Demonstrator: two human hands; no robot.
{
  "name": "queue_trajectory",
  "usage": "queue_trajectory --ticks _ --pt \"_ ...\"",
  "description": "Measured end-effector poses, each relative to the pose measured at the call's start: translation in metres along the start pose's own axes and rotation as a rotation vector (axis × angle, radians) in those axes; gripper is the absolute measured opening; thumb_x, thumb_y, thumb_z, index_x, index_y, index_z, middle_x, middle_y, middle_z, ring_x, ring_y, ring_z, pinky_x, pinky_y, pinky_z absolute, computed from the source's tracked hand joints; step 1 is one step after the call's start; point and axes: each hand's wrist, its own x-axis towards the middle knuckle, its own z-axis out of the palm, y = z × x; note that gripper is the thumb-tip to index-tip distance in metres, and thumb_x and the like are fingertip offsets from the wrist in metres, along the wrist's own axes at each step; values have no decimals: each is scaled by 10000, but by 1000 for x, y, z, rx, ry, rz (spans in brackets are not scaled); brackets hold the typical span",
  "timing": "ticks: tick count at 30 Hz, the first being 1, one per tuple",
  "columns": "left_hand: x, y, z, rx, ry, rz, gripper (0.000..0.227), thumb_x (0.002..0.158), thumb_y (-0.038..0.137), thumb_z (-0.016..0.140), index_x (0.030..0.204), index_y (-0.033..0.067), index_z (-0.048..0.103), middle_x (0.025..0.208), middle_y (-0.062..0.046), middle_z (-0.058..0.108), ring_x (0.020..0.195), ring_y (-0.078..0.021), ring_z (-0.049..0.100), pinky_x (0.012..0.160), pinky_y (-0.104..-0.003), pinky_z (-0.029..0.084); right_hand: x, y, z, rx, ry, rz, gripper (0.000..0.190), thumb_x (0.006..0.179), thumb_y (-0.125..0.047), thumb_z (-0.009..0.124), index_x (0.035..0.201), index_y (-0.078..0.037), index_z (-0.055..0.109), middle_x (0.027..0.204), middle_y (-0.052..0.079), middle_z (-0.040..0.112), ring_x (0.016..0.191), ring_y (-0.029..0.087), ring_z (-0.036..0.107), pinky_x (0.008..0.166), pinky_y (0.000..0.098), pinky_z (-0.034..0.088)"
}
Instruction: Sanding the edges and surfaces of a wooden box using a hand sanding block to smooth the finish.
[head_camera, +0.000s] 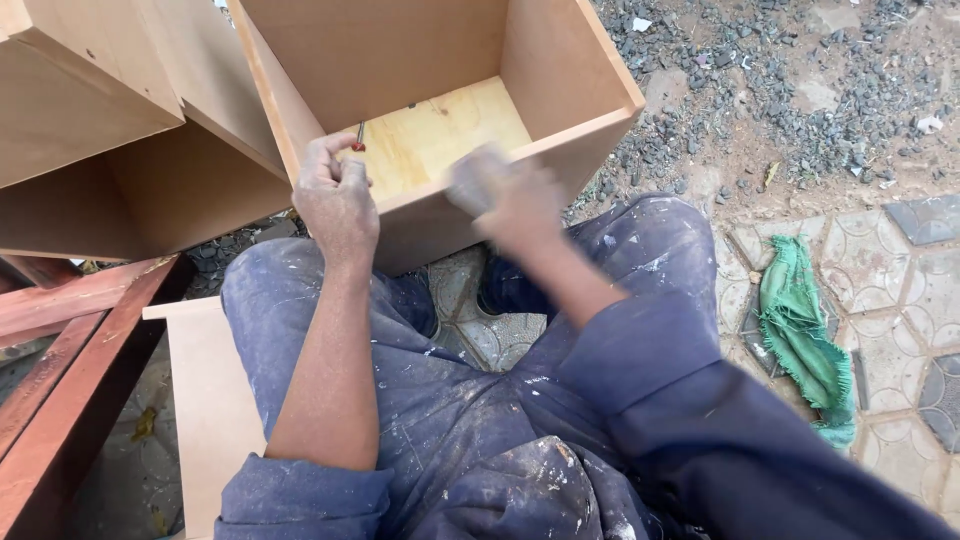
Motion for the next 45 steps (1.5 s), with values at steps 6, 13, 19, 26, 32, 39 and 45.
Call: queue_trajectory --ticks 6,13,19,26,32,39,45 --pt "8 5 10 -104 23 26 376 773 -38 565 1086 91 728 873 -3 561 725 -49 579 761 -227 541 33 119 5 -197 70 302 636 714 -196 618 1347 -163 664 1130 314 613 997 517 660 776 561 559" --pt "-17 -5 34 117 -126 71 227 893 166 624 1103 125 699 963 -60 613 824 -196 711 758 -328 581 -25 23 -74 492 -771 -234 877 560 -247 700 1429 -276 587 1403 170 649 1300 411 594 1116 427 458" --pt "-74 7 76 1002 -578 188 850 919 424 641 1575 -32 351 1615 -302 327 1507 -472 280 1240 -564 162 -2 113 -58 309 -273 205 903 668 -416 679 1531 -492 424 1322 135 608 1274 306 592 1055 443 462" --pt "-98 19 163 963 -831 391 875 901 193 536 1647 32 108 1714 -211 65 1580 -380 -15 1262 -521 -34 15 123 -41 720 -27 456 922 666 -362 704 1548 -396 434 1352 100 622 1266 269 610 1040 397 470" --pt "-99 39 220 808 -957 478 744 959 188 483 1632 53 199 1716 -146 138 1589 -350 19 1299 -484 29 18 118 -37 766 119 414 871 683 -362 698 1520 -322 463 1272 167 643 1250 321 616 992 438 495" --pt "-94 21 240 804 -994 747 647 953 324 538 1562 137 424 1619 -42 415 1574 -245 114 1303 -436 9 18 114 -35 876 314 403 854 683 -272 705 1510 -273 491 1362 171 634 1304 341 598 1047 434 474" --pt "-85 0 250 721 -936 791 638 953 341 546 1529 86 451 1615 -86 399 1565 -264 158 1296 -424 133 19 116 -33 915 406 380 825 693 -243 703 1495 -252 507 1443 151 609 1344 342 573 1053 442 478"
